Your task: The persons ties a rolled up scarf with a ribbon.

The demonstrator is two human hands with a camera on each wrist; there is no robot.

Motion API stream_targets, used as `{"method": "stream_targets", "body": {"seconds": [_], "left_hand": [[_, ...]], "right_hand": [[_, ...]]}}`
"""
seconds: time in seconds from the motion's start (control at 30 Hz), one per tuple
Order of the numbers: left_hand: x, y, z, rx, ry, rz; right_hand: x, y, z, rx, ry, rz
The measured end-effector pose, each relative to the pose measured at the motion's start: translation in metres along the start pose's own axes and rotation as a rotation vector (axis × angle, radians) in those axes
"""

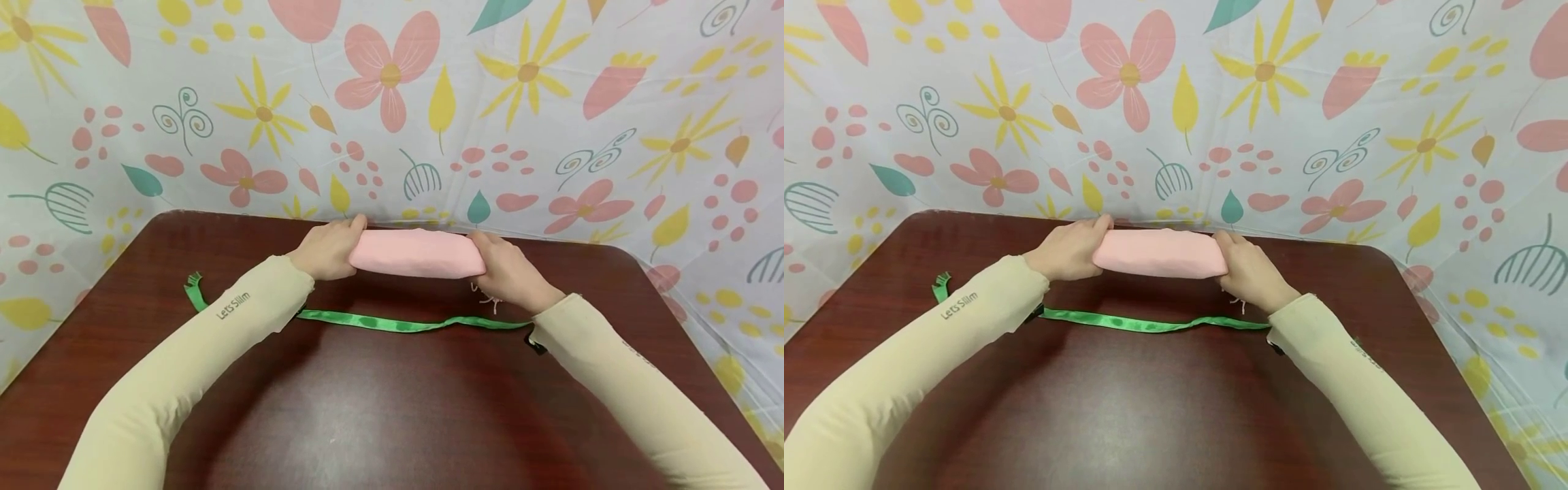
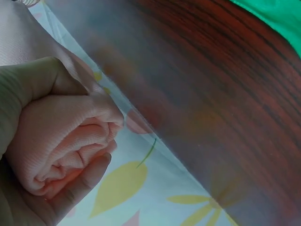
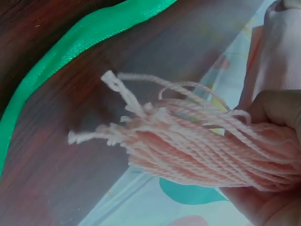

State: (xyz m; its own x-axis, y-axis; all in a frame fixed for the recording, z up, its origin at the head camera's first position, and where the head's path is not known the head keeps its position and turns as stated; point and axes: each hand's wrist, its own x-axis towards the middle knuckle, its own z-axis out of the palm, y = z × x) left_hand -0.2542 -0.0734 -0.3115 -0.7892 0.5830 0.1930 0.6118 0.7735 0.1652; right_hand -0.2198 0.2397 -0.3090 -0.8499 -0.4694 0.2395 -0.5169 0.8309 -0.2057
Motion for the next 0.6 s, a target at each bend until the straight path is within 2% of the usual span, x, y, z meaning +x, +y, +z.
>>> {"method": "stream_targets", "body": {"seconds": [0.3, 0.6], "left_hand": [[0.007, 0.003, -0.008, 0.006, 0.003, 0.008], [0.008, 0.006, -0.012, -0.037, 0.004, 0.025]], "right_hand": [[-0.007, -0.008, -0.021, -0.003, 0.102, -0.078], [-0.019, -0.022, -0.038, 0.008, 0.090, -0.059]]}}
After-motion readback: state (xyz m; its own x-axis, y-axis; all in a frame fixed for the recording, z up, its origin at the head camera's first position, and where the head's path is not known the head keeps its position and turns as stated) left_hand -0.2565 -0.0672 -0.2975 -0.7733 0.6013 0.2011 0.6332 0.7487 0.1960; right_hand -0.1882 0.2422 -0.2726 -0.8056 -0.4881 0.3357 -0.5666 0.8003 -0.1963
